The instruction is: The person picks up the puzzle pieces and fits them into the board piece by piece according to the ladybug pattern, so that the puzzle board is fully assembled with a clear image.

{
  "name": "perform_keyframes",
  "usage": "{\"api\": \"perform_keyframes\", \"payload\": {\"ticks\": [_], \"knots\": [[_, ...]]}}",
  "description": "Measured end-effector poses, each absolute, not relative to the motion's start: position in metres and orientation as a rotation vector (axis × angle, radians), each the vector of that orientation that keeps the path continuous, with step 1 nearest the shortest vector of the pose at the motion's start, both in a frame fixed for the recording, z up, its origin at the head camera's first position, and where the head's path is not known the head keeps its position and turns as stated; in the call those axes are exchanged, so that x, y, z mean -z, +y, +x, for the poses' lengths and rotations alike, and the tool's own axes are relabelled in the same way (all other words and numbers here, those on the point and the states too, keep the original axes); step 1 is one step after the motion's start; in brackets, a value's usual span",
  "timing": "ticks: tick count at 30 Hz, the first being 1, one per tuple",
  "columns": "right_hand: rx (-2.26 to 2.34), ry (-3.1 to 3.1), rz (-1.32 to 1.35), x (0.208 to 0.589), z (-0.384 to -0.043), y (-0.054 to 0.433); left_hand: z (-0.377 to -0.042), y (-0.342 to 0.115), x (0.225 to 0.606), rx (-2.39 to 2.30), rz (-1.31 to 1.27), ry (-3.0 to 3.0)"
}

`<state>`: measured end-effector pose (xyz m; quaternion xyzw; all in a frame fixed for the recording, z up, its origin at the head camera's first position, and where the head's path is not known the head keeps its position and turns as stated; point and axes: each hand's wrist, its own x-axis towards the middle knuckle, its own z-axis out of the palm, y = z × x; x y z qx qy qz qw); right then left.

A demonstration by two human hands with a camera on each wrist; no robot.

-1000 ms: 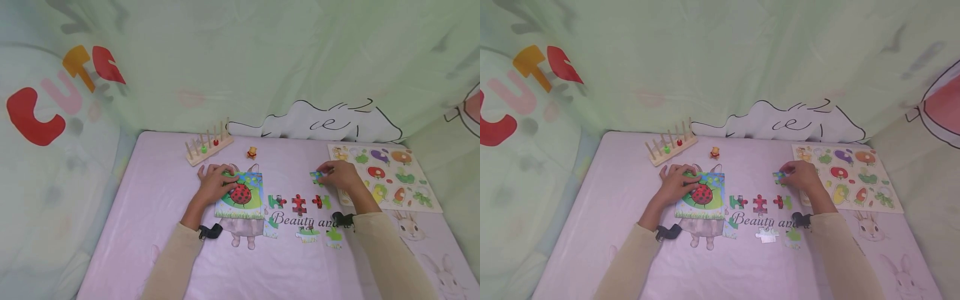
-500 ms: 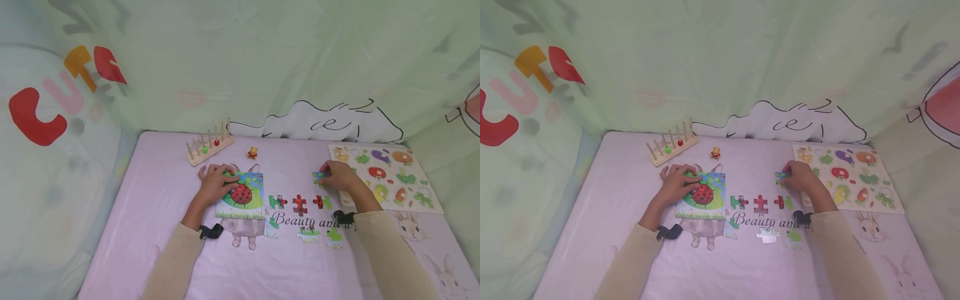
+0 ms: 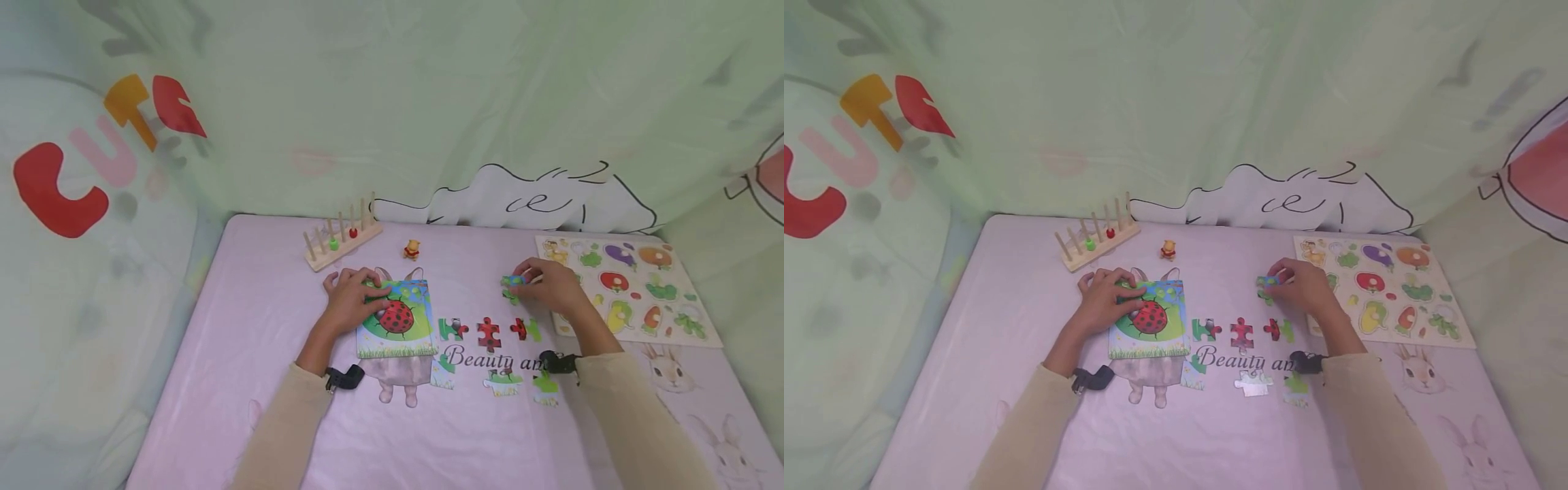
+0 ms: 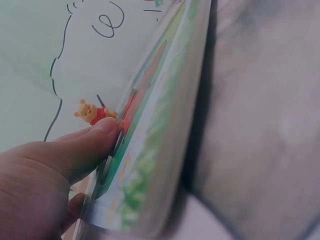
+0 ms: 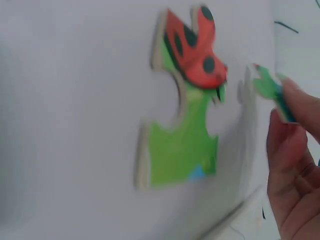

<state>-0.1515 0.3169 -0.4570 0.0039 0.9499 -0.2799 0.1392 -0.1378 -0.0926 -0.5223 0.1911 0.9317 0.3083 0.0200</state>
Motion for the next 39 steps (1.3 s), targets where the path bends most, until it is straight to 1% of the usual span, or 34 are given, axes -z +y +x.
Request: {"api": "perform_keyframes", "payload": {"ticks": [7, 17, 21, 28, 34, 39], "knots": [[1.076, 2.606, 0.024, 0.456, -0.148, 0.296, -0.137, -0.092, 0.521, -0.96, 0.617, 2.898], [1.309, 2.399, -0.038, 0.452, -0.145, 0.247, -0.137, -0.091, 0.522, -0.936, 0.646, 2.904], [1.392, 2.308, -0.012, 0.454, -0.145, 0.229, -0.137, -0.092, 0.522, -0.921, 0.652, 2.908], [1.388, 2.274, 0.109, 0.46, -0.145, 0.202, -0.137, -0.093, 0.522, -0.913, 0.643, 2.906], [1.311, 2.31, 0.133, 0.463, -0.146, 0.188, -0.137, -0.093, 0.52, -0.913, 0.64, 2.891], [1.348, 2.223, 0.177, 0.467, -0.149, 0.18, -0.137, -0.093, 0.519, -0.916, 0.637, 2.875]]}}
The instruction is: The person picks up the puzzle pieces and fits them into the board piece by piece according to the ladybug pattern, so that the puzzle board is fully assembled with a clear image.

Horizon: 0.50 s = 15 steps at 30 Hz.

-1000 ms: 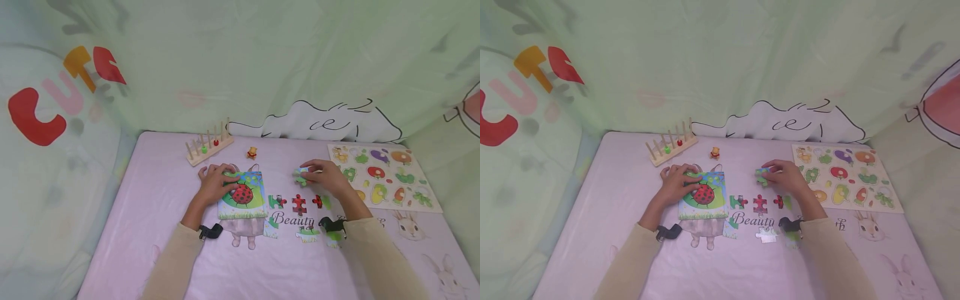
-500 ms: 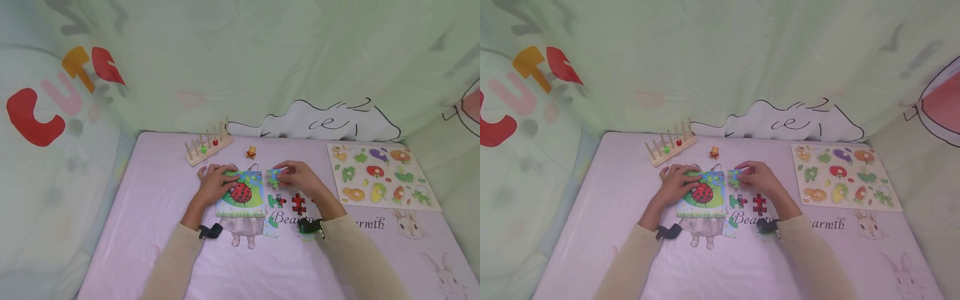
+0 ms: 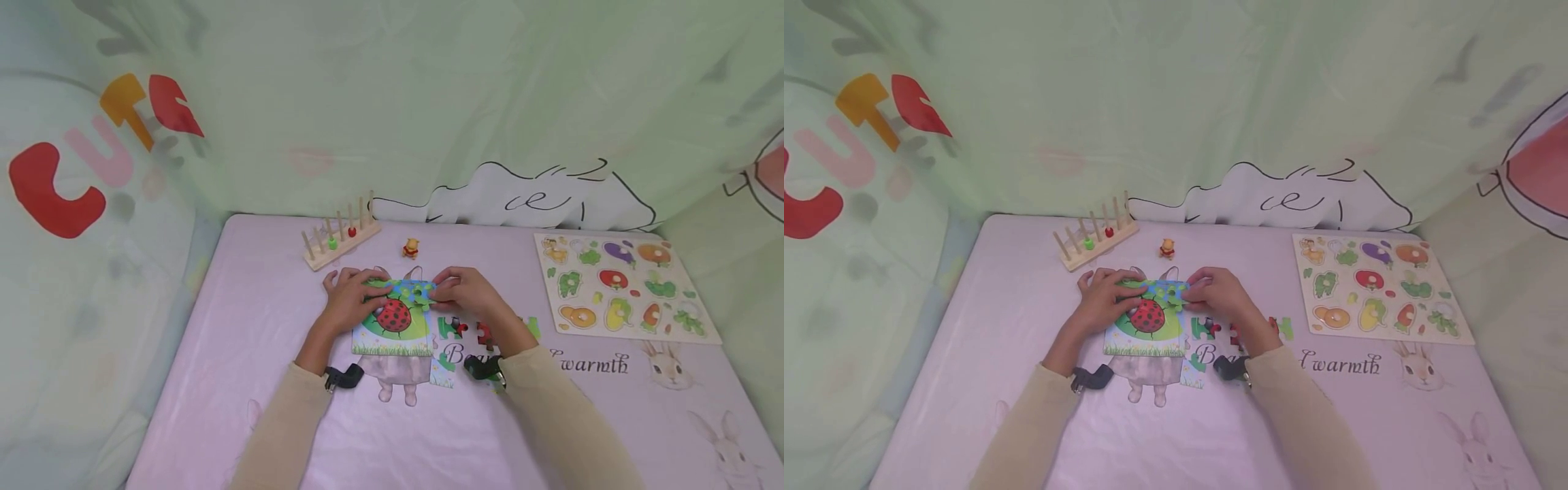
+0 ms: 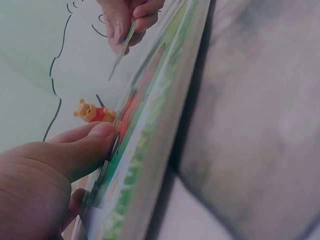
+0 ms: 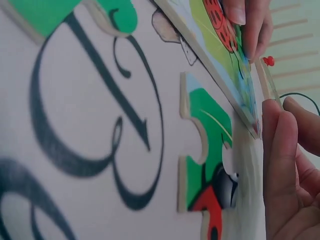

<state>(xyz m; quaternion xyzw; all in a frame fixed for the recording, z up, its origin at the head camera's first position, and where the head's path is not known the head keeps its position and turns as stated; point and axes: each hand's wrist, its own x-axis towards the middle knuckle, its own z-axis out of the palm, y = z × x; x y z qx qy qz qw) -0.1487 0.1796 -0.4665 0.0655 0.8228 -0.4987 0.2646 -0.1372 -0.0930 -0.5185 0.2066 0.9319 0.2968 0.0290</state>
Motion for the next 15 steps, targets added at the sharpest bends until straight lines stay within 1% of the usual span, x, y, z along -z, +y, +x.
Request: {"api": "perform_keyframes", "payload": {"ticks": [15], "knots": [[1.359, 2.183, 0.265, 0.473, -0.153, 0.161, -0.137, -0.094, 0.518, -0.908, 0.649, 2.858]]}}
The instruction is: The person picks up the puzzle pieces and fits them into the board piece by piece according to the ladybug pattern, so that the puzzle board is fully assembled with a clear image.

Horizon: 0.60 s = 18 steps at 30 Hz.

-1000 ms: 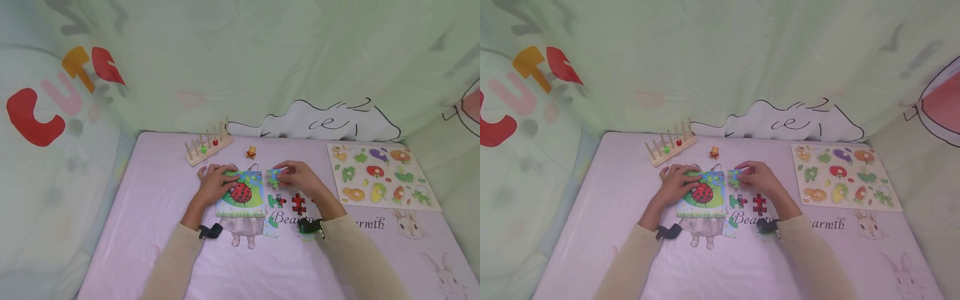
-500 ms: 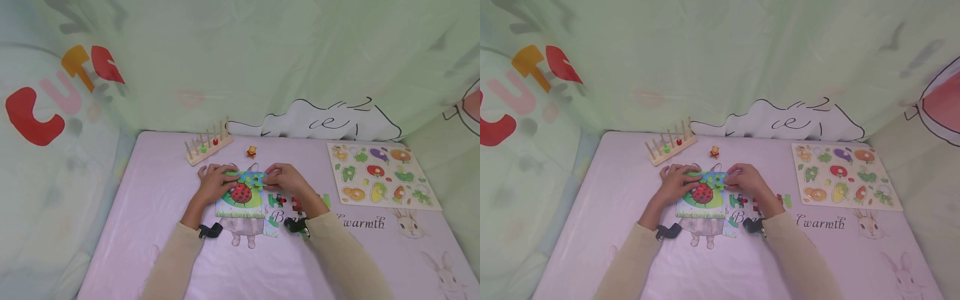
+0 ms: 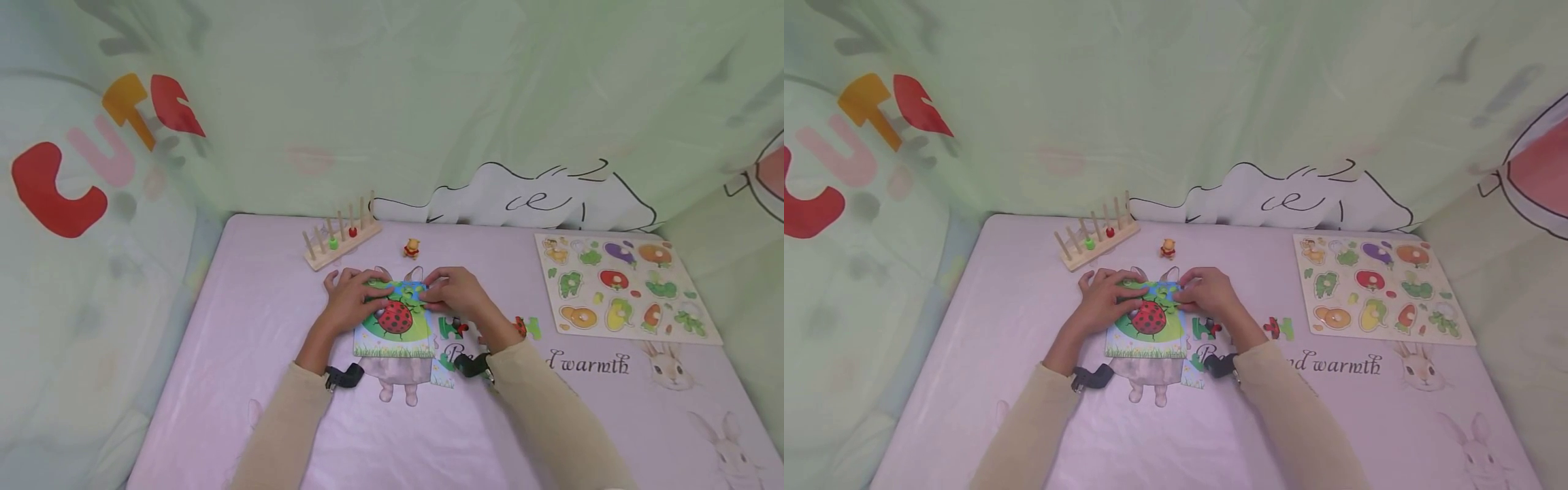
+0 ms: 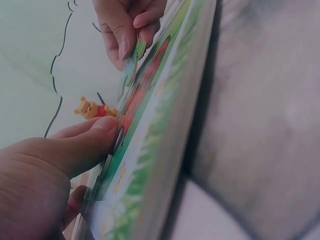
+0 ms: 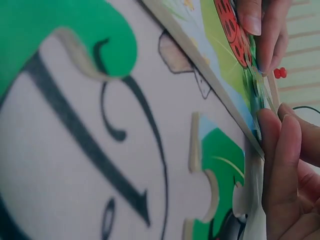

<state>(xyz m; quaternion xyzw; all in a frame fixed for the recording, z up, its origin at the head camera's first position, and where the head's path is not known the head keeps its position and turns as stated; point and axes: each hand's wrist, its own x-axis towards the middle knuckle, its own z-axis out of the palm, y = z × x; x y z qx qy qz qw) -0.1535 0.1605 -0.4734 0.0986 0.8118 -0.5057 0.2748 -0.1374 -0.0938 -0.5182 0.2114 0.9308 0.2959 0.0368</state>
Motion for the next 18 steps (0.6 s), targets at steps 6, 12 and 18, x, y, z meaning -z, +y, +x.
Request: {"api": "perform_keyframes", "payload": {"ticks": [6, 12, 18], "knots": [[1.3, 2.255, 0.285, 0.475, -0.154, 0.154, -0.137, -0.094, 0.518, -0.9, 0.644, 2.859], [1.174, 2.388, 0.197, 0.473, -0.155, 0.149, -0.138, -0.095, 0.52, -0.885, 0.649, 2.867], [1.016, 2.515, 0.152, 0.471, -0.156, 0.149, -0.139, -0.094, 0.521, -0.889, 0.658, 2.866]]}}
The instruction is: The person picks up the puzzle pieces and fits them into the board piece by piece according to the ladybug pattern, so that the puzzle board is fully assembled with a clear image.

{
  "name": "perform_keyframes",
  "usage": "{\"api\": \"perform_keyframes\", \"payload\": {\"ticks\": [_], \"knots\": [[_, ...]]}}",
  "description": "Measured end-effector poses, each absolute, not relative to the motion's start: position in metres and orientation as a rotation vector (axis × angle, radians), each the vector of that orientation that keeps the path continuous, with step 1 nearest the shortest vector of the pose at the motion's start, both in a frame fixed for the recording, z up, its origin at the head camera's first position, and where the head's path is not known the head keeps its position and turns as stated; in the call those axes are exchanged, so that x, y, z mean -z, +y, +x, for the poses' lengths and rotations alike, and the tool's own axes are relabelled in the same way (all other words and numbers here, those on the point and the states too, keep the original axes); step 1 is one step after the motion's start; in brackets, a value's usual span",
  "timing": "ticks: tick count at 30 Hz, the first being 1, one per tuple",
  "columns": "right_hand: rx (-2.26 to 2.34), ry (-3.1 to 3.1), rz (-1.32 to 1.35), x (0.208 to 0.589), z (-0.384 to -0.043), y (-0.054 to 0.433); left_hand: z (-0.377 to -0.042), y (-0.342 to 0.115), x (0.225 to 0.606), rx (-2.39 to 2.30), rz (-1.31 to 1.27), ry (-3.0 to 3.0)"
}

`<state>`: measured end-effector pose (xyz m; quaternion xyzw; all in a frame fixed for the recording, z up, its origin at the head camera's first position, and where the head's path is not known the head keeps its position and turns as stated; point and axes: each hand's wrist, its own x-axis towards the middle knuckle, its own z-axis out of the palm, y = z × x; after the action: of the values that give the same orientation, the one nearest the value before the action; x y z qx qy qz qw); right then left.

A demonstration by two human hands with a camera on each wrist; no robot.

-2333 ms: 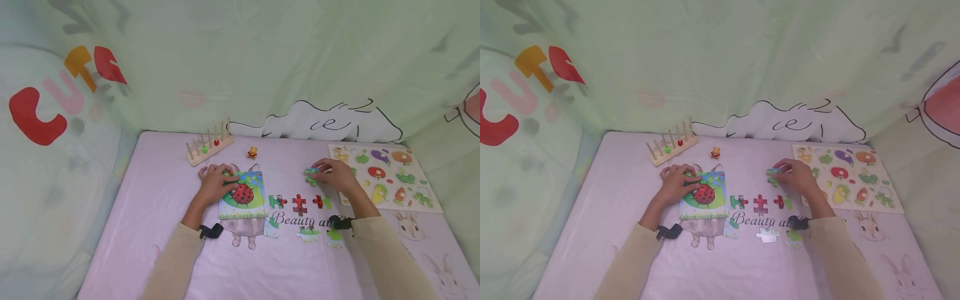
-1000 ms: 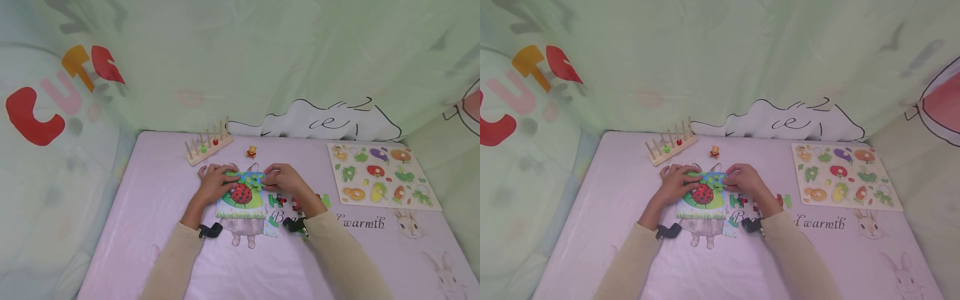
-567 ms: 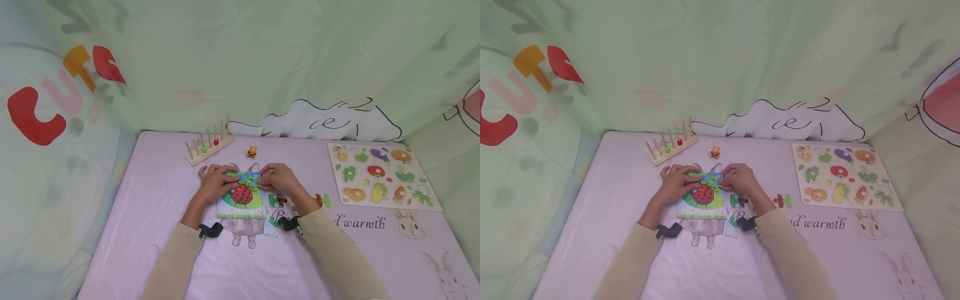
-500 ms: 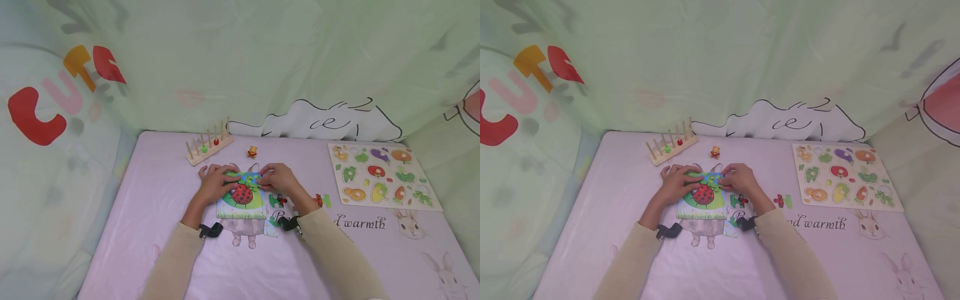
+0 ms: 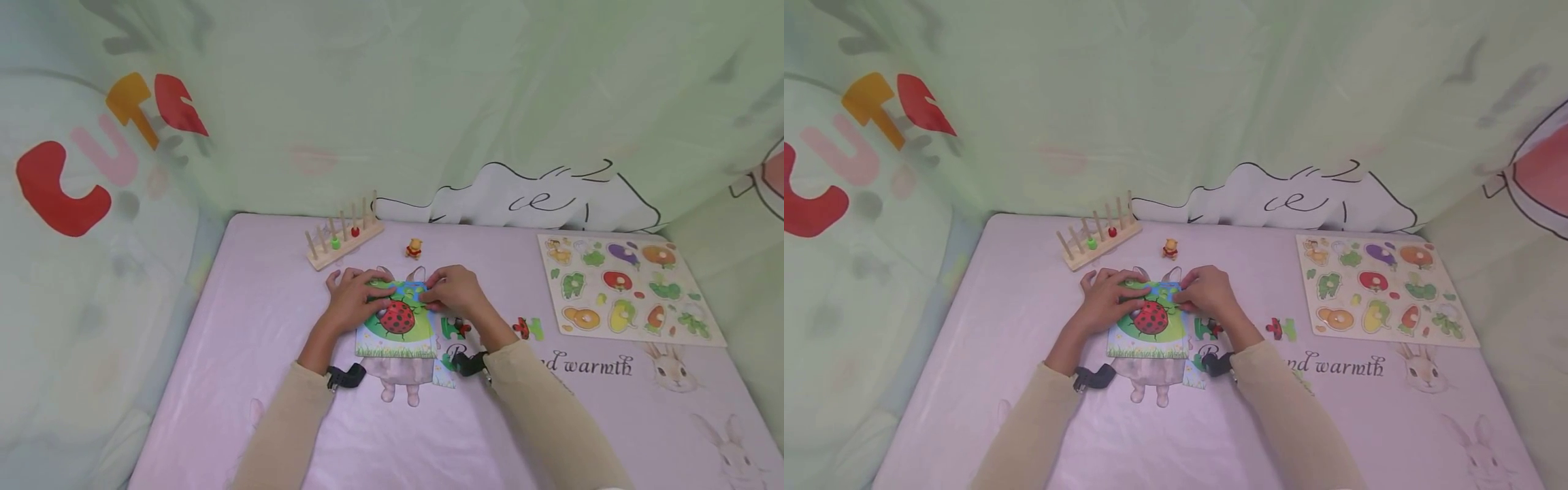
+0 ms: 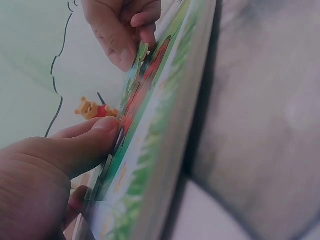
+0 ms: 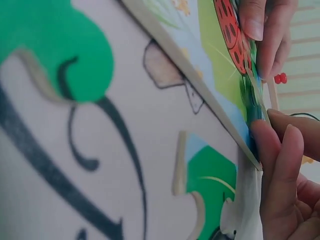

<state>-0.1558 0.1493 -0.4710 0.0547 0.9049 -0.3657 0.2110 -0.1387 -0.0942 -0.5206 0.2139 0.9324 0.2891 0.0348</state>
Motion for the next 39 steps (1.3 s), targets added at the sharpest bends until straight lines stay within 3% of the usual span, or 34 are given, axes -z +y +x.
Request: {"api": "perform_keyframes", "payload": {"ticks": [28, 39], "knots": [[0.931, 2.517, 0.025, 0.47, -0.17, 0.163, -0.139, -0.092, 0.522, -0.899, 0.626, 2.85], [0.922, 2.481, 0.04, 0.474, -0.175, 0.165, -0.134, -0.069, 0.508, -0.791, 0.567, 2.839]]}}
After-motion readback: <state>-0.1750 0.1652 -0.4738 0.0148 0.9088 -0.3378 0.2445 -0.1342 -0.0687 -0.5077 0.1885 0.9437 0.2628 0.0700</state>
